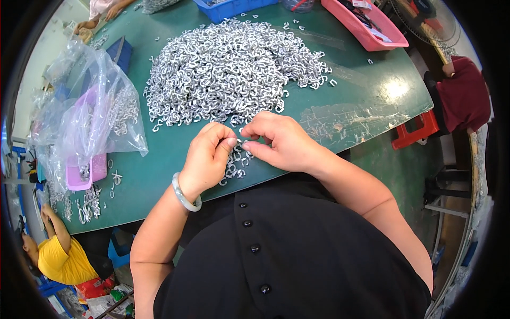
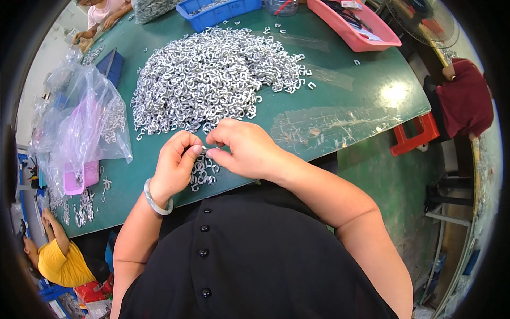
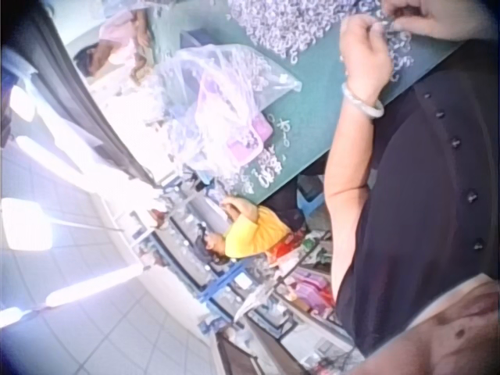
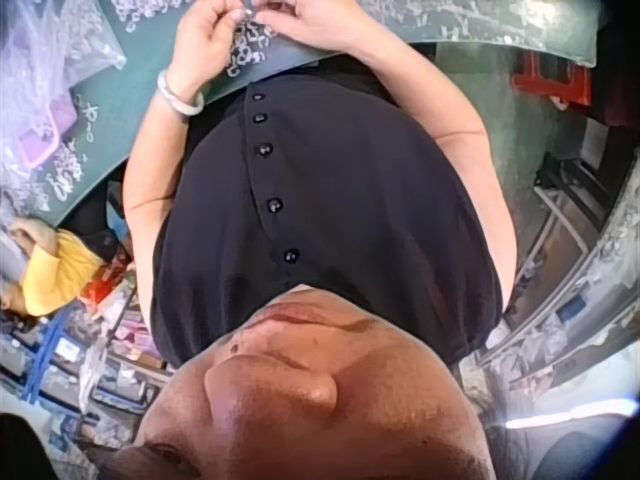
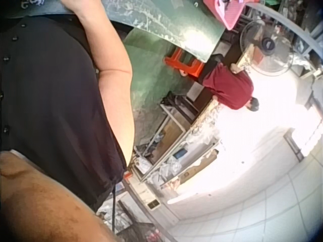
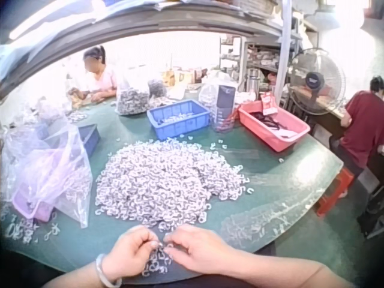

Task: The person interlocks small plastic clips together on a workbench by hand, repositions a plastic stool underneath, and continues connecting the clips.

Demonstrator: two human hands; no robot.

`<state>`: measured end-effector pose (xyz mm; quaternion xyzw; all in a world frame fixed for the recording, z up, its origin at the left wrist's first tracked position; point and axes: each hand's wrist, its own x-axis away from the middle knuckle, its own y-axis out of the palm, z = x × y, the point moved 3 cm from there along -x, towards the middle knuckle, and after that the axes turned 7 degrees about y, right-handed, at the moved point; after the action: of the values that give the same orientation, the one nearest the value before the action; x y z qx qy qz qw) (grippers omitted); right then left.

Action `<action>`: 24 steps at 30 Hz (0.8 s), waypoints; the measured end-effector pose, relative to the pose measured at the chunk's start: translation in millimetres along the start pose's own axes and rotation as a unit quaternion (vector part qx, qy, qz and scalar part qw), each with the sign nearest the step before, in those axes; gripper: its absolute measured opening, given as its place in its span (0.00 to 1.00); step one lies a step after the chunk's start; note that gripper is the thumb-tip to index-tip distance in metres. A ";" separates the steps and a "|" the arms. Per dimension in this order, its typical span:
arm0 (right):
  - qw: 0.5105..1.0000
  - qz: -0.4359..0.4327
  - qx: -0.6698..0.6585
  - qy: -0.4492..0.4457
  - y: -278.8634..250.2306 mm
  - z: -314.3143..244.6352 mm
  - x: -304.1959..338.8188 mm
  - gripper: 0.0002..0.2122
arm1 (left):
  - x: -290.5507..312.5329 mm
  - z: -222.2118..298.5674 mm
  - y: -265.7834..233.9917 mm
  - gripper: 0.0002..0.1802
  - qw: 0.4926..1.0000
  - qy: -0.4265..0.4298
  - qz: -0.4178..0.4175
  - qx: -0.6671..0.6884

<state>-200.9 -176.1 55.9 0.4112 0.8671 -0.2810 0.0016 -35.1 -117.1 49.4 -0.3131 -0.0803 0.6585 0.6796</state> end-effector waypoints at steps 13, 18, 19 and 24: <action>0.985 0.055 -0.164 -0.023 4.5 8.2 -1.5 0.03 | 2.0 9.5 3.7 0.05 0.993 0.070 0.083 0.044; 0.985 0.040 -0.170 -0.009 3.2 9.6 -1.5 0.03 | 1.4 14.5 2.9 0.06 0.988 0.108 0.110 0.025; 0.985 0.027 -0.173 0.003 3.3 9.9 -1.6 0.05 | 1.7 13.6 2.9 0.06 0.988 0.109 0.110 0.025; 0.988 0.033 -0.148 -0.008 2.5 7.9 -2.0 0.04 | 2.0 12.0 0.6 0.07 0.983 0.134 0.127 -0.006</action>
<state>-199.5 -180.2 48.5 0.4330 0.8849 -0.1524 0.0787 -41.6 -111.4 57.9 -0.4103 0.0478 0.6910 0.5933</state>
